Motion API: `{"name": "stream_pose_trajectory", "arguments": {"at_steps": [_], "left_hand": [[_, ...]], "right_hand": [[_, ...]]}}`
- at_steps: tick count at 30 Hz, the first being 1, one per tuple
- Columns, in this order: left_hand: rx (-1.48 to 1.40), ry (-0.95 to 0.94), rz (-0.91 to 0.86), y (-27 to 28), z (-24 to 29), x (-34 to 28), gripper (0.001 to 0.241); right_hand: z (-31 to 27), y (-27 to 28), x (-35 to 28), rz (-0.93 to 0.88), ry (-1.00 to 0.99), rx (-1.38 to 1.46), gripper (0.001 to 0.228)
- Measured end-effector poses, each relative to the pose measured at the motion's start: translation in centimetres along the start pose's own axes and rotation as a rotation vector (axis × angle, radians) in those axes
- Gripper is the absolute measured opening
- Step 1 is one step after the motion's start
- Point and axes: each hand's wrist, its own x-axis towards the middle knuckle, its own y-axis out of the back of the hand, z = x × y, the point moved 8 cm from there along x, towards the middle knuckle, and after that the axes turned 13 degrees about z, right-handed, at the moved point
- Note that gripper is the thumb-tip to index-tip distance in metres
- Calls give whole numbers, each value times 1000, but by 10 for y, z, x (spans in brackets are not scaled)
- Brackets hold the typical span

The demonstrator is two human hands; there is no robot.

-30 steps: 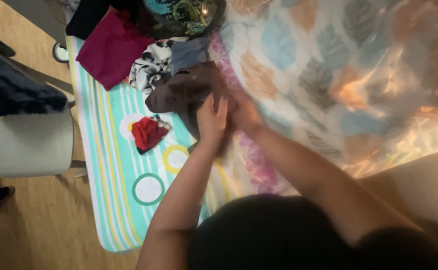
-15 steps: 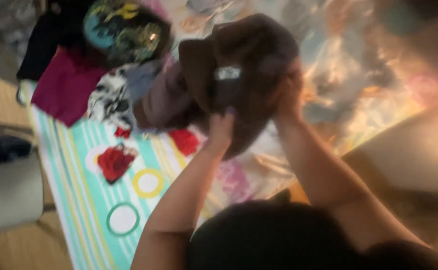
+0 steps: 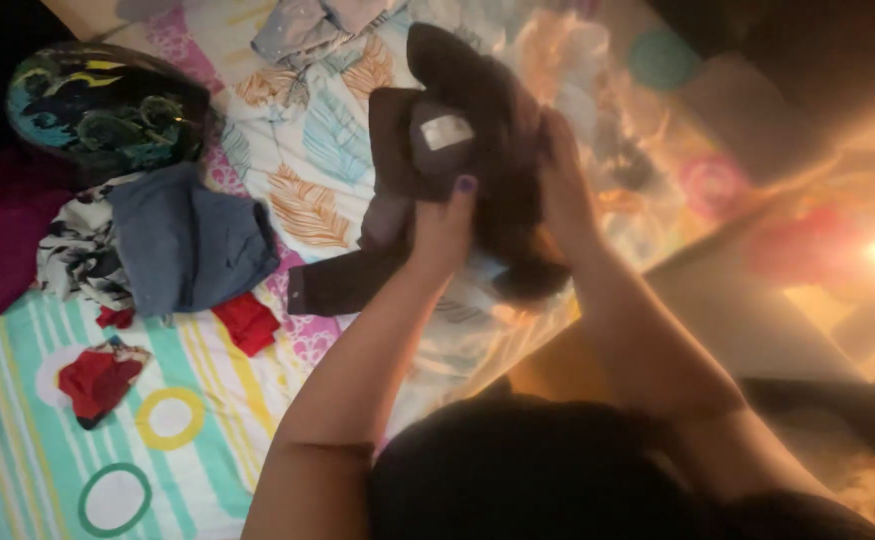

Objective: The person folds various clothing items on a bed, including a checkered shirt, a dark blue garment, a white cloth, a brown item, and a grey item. The person places each folded item onto a stack on a nearby surface.

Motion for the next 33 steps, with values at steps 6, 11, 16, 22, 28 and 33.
{"name": "stream_pose_trajectory", "arguments": {"at_steps": [6, 11, 16, 22, 28, 33], "left_hand": [[-32, -17, -102, -53, 34, -9, 45], [465, 147, -271, -43, 66, 4, 39], [207, -63, 230, 30, 65, 5, 33], [491, 371, 139, 61, -75, -28, 54], [295, 572, -548, 29, -137, -59, 48], [60, 665, -644, 20, -56, -45, 53]], "right_hand": [[-102, 19, -15, 41, 203, -289, 83], [-34, 49, 32, 61, -262, 189, 46], [-31, 104, 72, 225, -199, 379, 31], [-45, 112, 74, 148, -184, 457, 27], [-30, 93, 62, -59, -602, 851, 48], [-21, 123, 80, -159, -537, 770, 37]]}}
